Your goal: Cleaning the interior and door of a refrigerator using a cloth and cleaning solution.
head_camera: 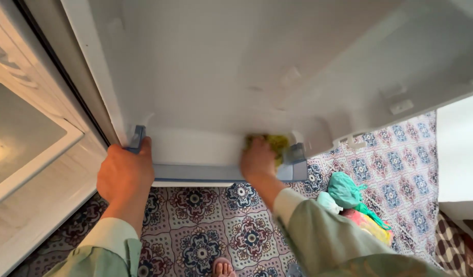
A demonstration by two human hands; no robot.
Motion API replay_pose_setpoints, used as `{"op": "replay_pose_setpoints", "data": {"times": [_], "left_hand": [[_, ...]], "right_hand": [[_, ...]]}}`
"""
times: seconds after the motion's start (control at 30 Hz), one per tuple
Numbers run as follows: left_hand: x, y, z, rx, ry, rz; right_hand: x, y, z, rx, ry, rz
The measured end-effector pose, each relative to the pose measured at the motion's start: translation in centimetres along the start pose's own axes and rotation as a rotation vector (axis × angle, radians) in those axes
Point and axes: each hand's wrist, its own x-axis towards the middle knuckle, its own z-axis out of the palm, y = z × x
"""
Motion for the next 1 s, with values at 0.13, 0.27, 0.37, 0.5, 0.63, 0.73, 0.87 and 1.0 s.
{"op": "replay_pose_setpoints", "data": {"times": [0.13, 0.27, 0.37, 0.5, 0.63, 0.73, 0.87, 1.0], "left_hand": [[-1.1, 1.1, -1.4, 0.002, -0.09, 0.008], [-1.8, 1.8, -2.4, -0.025, -0.17, -0.027], [-0.4, 0.6, -1.2, 0.017, -0.138, -0.01], [-0.6, 0.6, -1.7, 0.022, -0.123, -0.003], [-0.4, 0.5, -1.9, 0.047, -0.138, 0.01], [-0.6, 0.4, -2.0, 0.022, -0.15, 0.005], [0.6, -0.1, -1.0, -0.046, -0.163, 0.001], [1.1, -0.4, -0.6, -0.029, -0.175, -0.01]], "right_hand": [[-3.3, -5.9, -0.9, 0.252, -0.013, -0.369], [-5.9, -12.4, -1.8, 0.248, -0.088, -0.697], [-5.7, -13.8, 0.5, 0.553, -0.089, -0.869], [-5.9, -12.6, -1.0, 0.742, -0.235, -0.878], [-5.7, -11.7, -2.8, 0.712, -0.491, -0.819], [-5.4, -12.5, -1.3, 0.715, -0.416, -0.841], [-6.8, -14.7, -0.9, 0.555, -0.355, -0.489], [-6.1, -14.4, -1.2, 0.592, -0.475, -0.567]]}}
